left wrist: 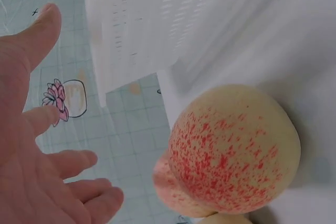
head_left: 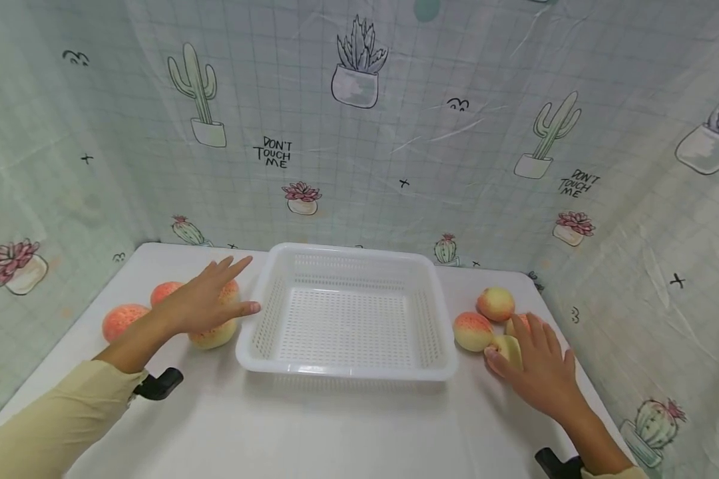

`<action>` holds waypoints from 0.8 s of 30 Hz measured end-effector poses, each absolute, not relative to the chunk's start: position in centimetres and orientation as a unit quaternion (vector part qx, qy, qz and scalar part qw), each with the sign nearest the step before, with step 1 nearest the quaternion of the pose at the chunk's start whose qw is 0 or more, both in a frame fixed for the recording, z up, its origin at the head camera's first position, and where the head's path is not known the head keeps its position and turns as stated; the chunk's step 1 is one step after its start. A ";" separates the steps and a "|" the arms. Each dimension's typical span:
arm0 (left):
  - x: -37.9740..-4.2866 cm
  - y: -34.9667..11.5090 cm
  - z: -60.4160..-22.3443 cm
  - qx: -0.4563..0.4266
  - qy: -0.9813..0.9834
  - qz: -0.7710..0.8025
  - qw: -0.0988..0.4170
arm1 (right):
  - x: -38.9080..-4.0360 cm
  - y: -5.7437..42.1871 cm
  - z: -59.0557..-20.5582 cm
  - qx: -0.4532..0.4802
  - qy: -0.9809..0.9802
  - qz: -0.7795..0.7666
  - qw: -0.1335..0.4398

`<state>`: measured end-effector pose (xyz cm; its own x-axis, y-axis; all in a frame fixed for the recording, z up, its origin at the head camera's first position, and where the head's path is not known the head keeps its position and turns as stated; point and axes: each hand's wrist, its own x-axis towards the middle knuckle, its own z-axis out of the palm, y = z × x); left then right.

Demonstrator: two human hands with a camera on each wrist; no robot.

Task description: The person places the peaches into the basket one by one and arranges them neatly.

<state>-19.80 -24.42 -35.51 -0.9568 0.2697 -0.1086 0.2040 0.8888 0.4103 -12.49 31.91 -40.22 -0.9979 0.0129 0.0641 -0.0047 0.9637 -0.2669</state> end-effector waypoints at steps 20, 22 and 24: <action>-21.1 -24.1 -36.0 0.092 0.877 0.431 0.191 | -13.2 32.4 -43.6 -0.047 -0.965 0.257 -0.012; -21.4 -24.0 -36.1 0.079 0.878 0.431 0.195 | -13.2 32.6 -43.7 -0.056 -0.962 0.266 -0.007; -21.6 -23.8 -36.2 0.061 0.876 0.435 0.199 | -13.2 32.7 -43.6 -0.062 -0.961 0.270 0.005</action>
<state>-21.59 -23.82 -36.18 -0.9137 0.2793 -0.2950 -0.0662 0.6141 0.7864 -13.19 32.66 -43.64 -0.9923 0.1213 -0.0232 0.1156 0.8462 -0.5201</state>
